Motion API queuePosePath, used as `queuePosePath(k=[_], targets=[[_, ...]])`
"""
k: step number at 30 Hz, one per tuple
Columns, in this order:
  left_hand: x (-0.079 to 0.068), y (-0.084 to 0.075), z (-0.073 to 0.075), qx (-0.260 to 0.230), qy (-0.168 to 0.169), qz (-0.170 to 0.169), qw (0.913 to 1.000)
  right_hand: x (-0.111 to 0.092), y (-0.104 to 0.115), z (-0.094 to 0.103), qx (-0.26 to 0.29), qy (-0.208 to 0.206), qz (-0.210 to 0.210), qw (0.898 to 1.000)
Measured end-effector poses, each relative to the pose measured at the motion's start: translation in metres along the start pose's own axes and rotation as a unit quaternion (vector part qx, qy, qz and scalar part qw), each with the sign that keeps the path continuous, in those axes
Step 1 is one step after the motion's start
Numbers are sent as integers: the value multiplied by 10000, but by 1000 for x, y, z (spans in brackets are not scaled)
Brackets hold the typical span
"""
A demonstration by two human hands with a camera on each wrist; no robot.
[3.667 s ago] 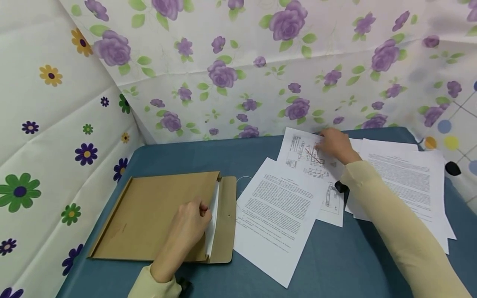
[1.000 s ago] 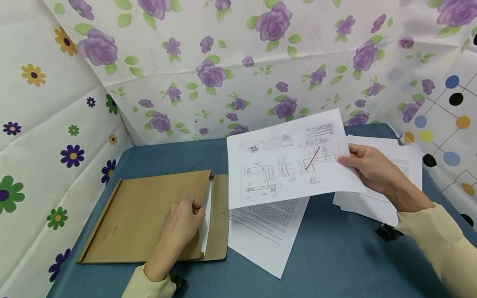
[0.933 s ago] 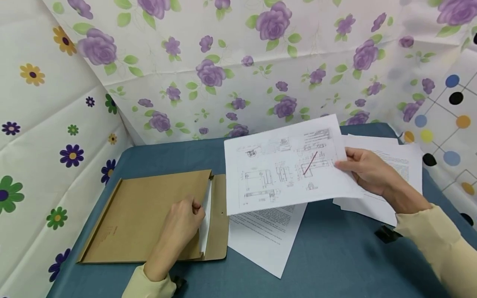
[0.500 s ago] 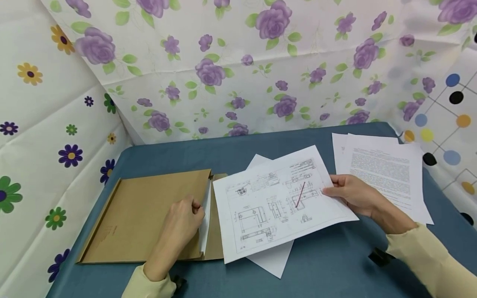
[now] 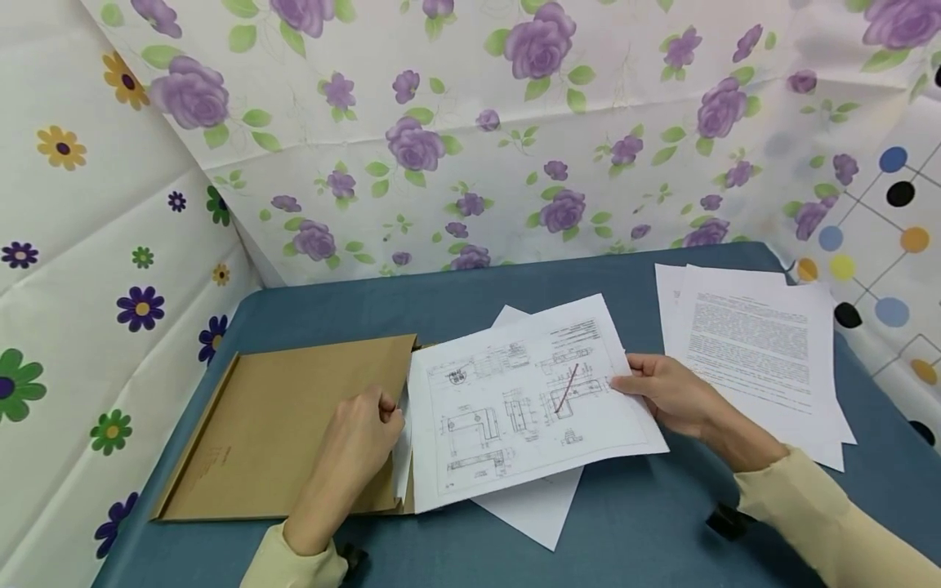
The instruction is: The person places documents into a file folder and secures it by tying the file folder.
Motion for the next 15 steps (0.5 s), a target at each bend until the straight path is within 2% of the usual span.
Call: queuePosePath(k=[6, 10, 15], targets=[[0, 1, -1, 54, 27, 97, 9999, 3, -8, -20, 158, 247, 19, 9996], [1, 1, -1, 48, 51, 111, 9999, -1, -9, -32, -5, 729, -147, 9972], [0, 1, -1, 37, 80, 116, 9999, -6, -7, -38, -310, 1364, -140, 9901]])
Point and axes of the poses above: each hand's wrist, its own x-axis towards the middle knuckle, its own z-axis out of the back of the hand, y = z × x, the point moved 8 cm from there along x, towards the middle knuckle, and after that the axes turned 13 degrees about -y, right-handed, at the moved point
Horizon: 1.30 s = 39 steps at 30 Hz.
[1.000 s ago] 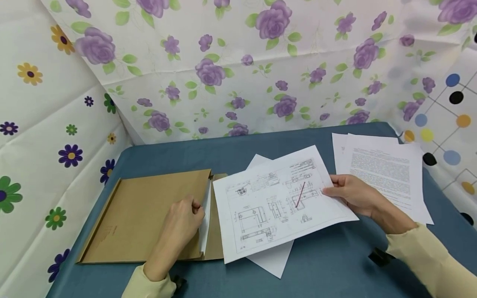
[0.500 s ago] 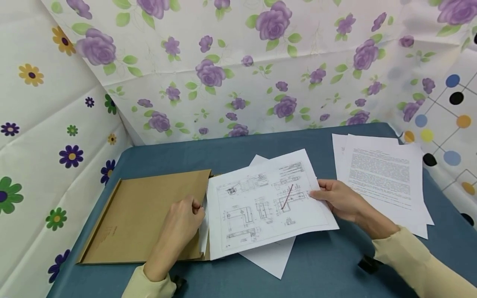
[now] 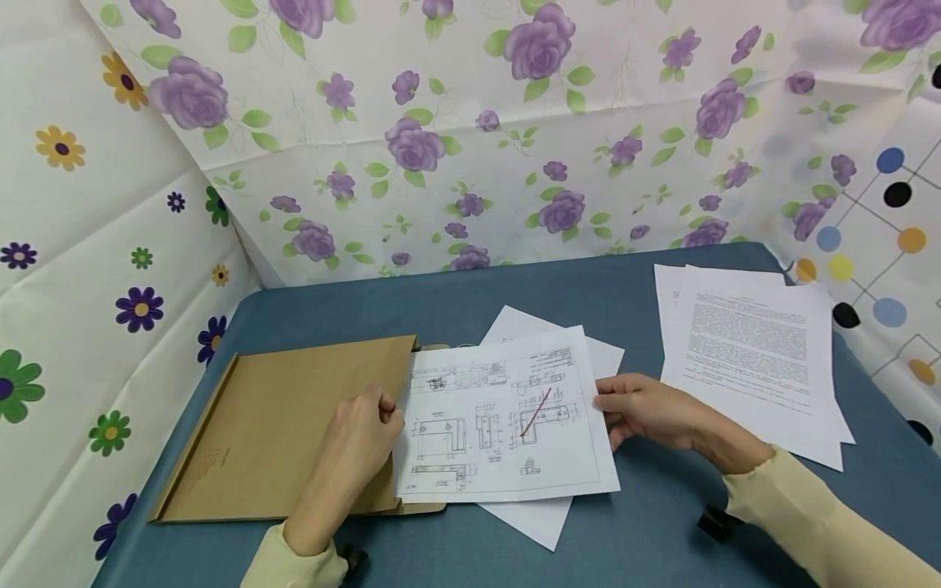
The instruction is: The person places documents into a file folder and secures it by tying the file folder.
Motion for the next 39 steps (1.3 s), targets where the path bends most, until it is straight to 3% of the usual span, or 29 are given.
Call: queuePosePath(k=[6, 21, 39], targets=[[0, 0, 0, 12, 3, -10, 10000, 1, 0, -3, 121, 285, -41, 9995], [0, -2, 0, 9, -3, -71, 10000, 14, -5, -23, -246, 129, 150, 9995], [-1, -2, 1, 34, -53, -115, 9999, 30, -7, -32, -411, -241, 153, 9987]])
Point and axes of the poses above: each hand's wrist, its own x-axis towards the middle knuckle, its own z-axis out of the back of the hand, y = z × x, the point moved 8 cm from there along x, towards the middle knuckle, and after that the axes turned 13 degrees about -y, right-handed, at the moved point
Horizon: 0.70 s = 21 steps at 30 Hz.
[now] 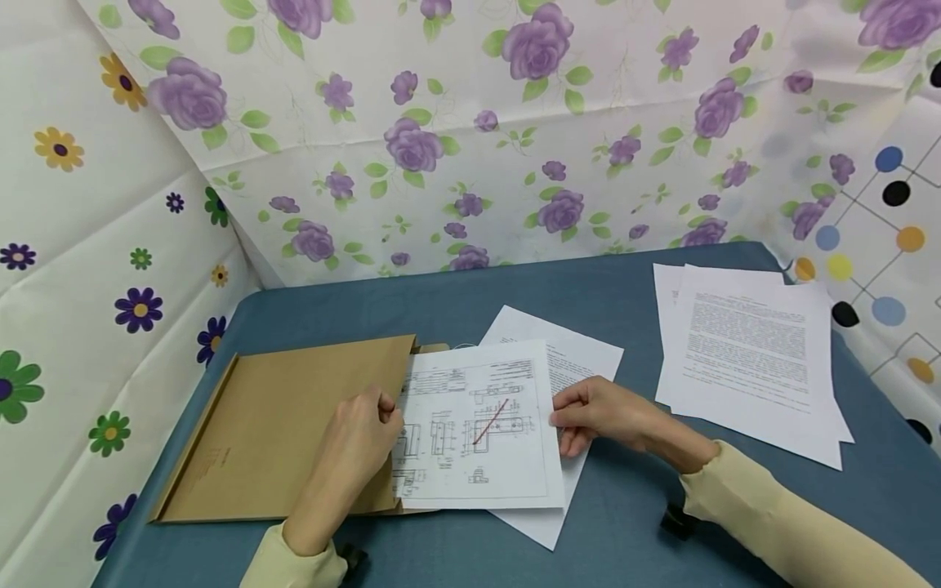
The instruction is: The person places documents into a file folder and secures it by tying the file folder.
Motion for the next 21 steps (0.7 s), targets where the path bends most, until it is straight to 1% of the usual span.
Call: queuePosePath(k=[7, 14, 21], targets=[[-1, 0, 0, -17, -25, -40, 10000, 6, -3, -2, -152, -252, -58, 9995], [0, 0, 0, -48, -40, -31, 10000, 10, -5, -6, -256, -394, -75, 9989], [0, 1, 0, -38, -39, -10, 10000, 14, -1, -13, -236, -419, -97, 9988]])
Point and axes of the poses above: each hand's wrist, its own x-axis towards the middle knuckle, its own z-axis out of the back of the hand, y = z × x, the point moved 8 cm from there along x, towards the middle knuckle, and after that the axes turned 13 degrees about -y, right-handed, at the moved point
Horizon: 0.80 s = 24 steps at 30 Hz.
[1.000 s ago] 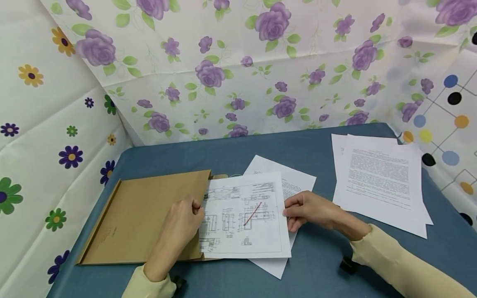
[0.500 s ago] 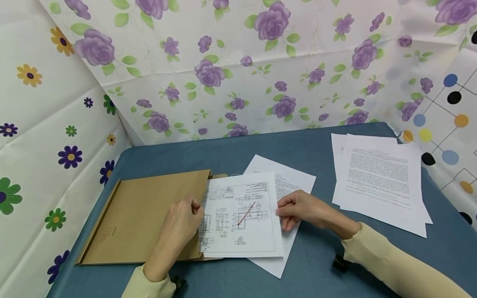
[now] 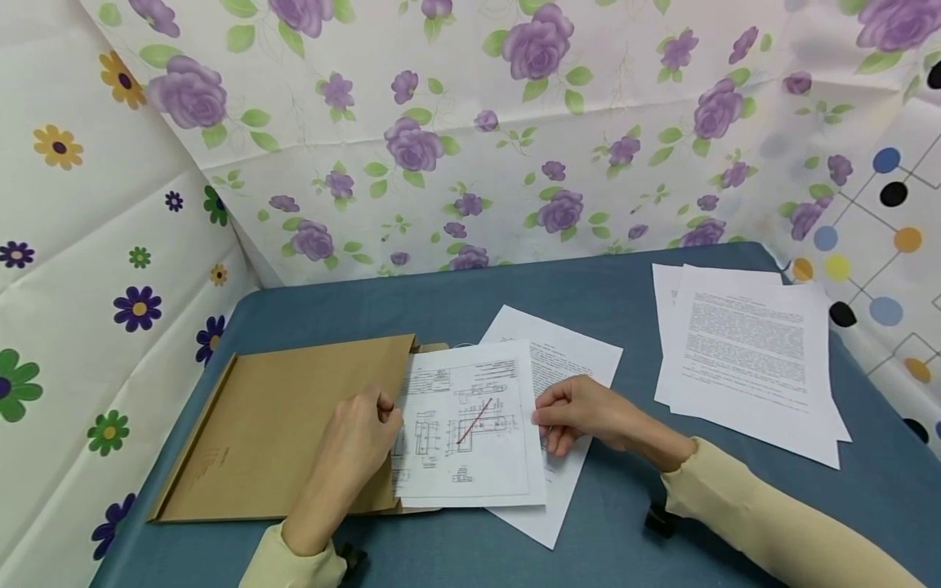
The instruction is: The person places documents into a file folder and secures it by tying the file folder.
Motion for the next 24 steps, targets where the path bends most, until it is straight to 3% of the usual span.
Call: queuePosePath(k=[24], targets=[[0, -2, 3, 60, 33, 76, 9999, 27, 15, -32, 24, -55, -30, 10000]])
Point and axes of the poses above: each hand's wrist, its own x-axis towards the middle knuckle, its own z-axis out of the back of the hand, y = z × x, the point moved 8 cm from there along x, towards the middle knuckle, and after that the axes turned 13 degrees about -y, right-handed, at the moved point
